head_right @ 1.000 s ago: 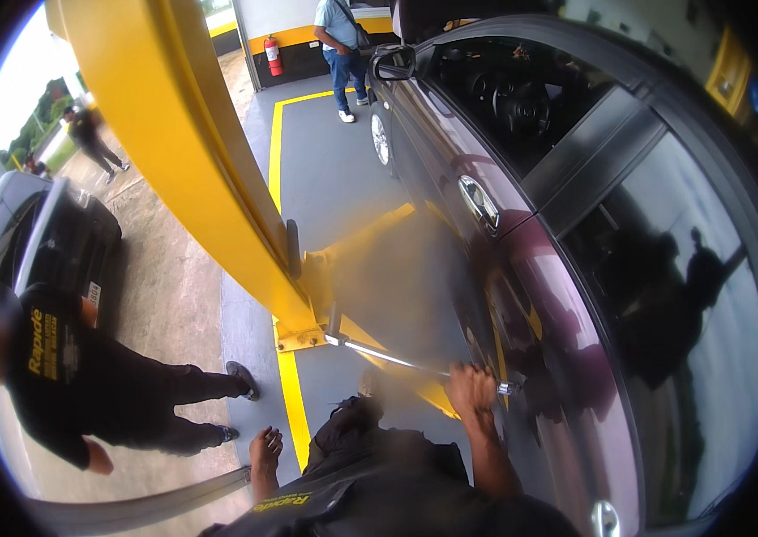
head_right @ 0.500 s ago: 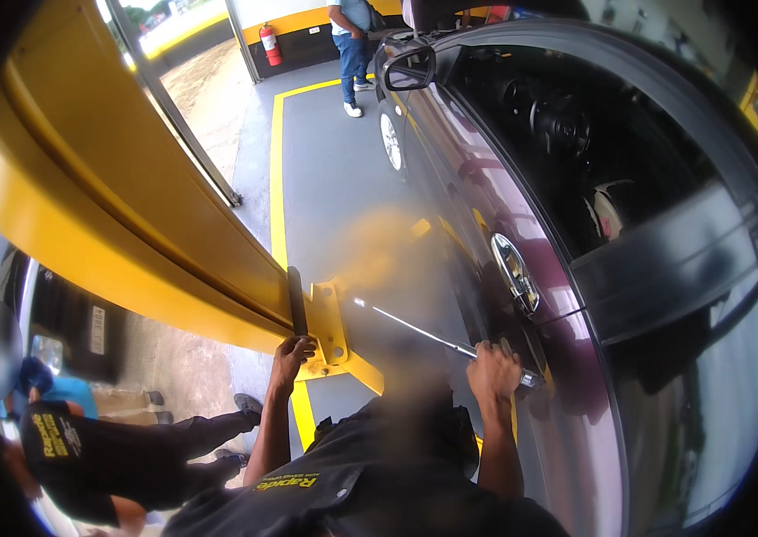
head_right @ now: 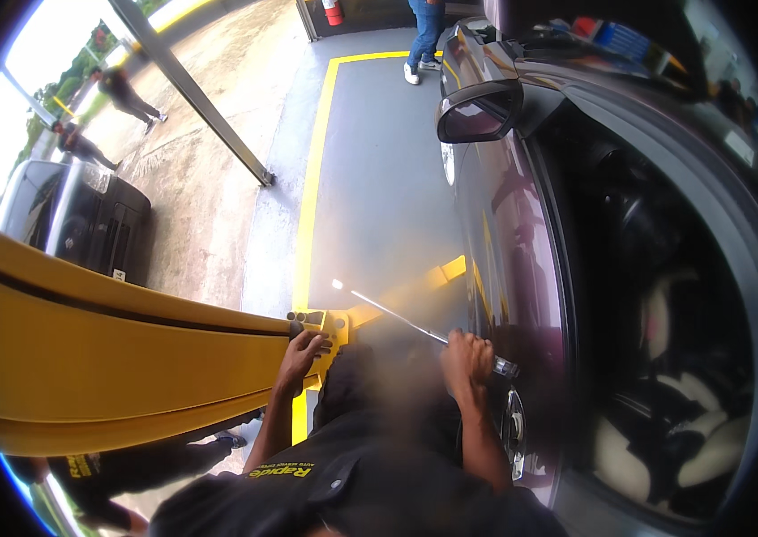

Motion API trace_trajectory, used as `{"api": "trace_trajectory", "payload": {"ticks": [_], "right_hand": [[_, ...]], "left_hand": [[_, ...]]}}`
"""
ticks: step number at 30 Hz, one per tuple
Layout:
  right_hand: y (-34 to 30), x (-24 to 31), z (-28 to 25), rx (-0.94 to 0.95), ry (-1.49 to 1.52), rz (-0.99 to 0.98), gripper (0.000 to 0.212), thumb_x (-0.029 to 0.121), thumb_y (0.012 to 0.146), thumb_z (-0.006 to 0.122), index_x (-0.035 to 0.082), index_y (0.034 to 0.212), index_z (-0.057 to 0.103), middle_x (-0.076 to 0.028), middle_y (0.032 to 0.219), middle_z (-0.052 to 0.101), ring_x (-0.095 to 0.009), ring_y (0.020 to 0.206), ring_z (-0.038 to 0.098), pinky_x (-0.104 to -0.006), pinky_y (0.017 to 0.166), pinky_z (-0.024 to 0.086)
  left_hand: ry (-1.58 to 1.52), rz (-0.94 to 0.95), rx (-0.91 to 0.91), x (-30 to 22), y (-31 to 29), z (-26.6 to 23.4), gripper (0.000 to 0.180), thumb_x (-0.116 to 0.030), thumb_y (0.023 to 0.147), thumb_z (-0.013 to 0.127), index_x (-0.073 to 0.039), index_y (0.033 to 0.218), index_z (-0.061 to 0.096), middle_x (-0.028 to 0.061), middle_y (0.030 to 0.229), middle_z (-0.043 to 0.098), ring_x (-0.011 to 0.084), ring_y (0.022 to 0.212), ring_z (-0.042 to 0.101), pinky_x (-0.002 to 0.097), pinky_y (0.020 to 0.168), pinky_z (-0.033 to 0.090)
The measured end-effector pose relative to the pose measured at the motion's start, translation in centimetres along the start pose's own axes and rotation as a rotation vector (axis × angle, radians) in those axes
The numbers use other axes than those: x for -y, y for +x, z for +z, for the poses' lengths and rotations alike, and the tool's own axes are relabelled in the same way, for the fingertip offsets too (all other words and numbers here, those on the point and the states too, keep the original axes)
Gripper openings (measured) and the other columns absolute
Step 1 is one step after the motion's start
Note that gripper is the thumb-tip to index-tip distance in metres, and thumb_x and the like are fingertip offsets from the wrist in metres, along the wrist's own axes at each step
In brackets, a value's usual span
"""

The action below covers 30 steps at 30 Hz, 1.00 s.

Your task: The person uses a lug wrench to loosen lug nuts on a car tire, then walks to a tool cart and retrieves a small bottle. They open the bottle and pour its contents into a reservoir under the car's hood while another person works nearby.

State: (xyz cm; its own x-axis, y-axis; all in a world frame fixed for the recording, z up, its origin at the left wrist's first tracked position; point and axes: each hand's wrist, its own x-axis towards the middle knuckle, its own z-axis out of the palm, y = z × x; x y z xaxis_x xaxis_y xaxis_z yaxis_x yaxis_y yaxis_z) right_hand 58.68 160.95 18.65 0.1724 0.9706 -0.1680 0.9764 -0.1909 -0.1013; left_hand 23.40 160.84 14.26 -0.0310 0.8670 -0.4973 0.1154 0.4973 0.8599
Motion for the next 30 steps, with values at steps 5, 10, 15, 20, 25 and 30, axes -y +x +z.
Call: {"api": "trace_trajectory", "payload": {"ticks": [5, 10, 15, 20, 25, 30], "right_hand": [[8.5, 2.1, -1.6, 0.004, -0.009, -0.029, 0.015, 0.019, 0.087, 0.075, 0.005, 0.093, 0.078, -0.021, 0.093, 0.079, -0.042, 0.091, 0.077, -0.0506, 0.087, 0.059], [16.5, 5.2, -2.7, 0.078, 0.059, 0.058, 0.024, 0.032, 0.09, 0.08, 0.009, 0.098, 0.08, -0.021, 0.102, 0.079, -0.043, 0.101, 0.075, -0.0531, 0.09, 0.057], [25.6, 7.9, -2.3, 0.191, 0.166, 0.169, 0.033, 0.043, 0.091, 0.082, 0.011, 0.099, 0.08, -0.019, 0.104, 0.079, -0.043, 0.102, 0.075, -0.0538, 0.088, 0.057], [37.1, 11.0, 1.9, 0.281, 0.204, 0.275, 0.038, 0.044, 0.092, 0.078, 0.01, 0.109, 0.079, -0.02, 0.11, 0.079, -0.043, 0.11, 0.073, -0.0537, 0.095, 0.056], [50.2, 15.4, 6.1, 0.307, 0.148, 0.377, 0.042, 0.045, 0.093, 0.078, 0.008, 0.113, 0.08, -0.019, 0.113, 0.079, -0.039, 0.114, 0.073, -0.0505, 0.097, 0.056], [58.4, 18.1, 5.7, 0.295, 0.134, 0.509, 0.039, 0.041, 0.093, 0.079, 0.009, 0.114, 0.08, -0.019, 0.115, 0.079, -0.04, 0.112, 0.074, -0.049, 0.097, 0.057]], "left_hand": [[0.659, 0.749, 0.042, -19.5, -0.3, -0.2, 0.033, 0.003, 0.092, 0.064, -0.006, 0.122, 0.074, 0.0109, 0.11, 0.077, 0.0271, 0.098, 0.074, 0.0375, 0.089, 0.054], [0.55, 1.59, -0.017, -37.6, -0.7, 1.9, 0.022, -0.016, 0.081, 0.079, -0.016, 0.103, 0.082, -0.0019, 0.092, 0.076, 0.0162, 0.081, 0.068, 0.0357, 0.08, 0.052], [0.773, 1.676, -0.092, -46.3, 1.9, 1.7, 0.009, -0.022, 0.092, 0.082, -0.028, 0.099, 0.083, -0.0123, 0.093, 0.076, 0.0048, 0.084, 0.067, 0.028, 0.077, 0.051], [0.376, 1.726, -0.151, -45.8, 17.0, 3.4, 0.012, -0.032, 0.085, 0.087, -0.031, 0.097, 0.084, -0.0119, 0.086, 0.07, 0.0088, 0.082, 0.065, 0.0289, 0.081, 0.056], [0.526, 1.553, 0.326, -51.9, 29.5, -11.0, 0.032, -0.02, 0.094, 0.079, -0.027, 0.125, 0.075, -0.0068, 0.105, 0.073, 0.012, 0.089, 0.069, 0.0299, 0.086, 0.061], [-0.04, 1.369, 0.111, -49.4, 47.3, -15.8, 0.009, -0.009, 0.104, 0.06, -0.008, 0.101, 0.069, 0.0037, 0.081, 0.059, 0.0118, 0.067, 0.053, 0.0342, 0.073, 0.043]]}}
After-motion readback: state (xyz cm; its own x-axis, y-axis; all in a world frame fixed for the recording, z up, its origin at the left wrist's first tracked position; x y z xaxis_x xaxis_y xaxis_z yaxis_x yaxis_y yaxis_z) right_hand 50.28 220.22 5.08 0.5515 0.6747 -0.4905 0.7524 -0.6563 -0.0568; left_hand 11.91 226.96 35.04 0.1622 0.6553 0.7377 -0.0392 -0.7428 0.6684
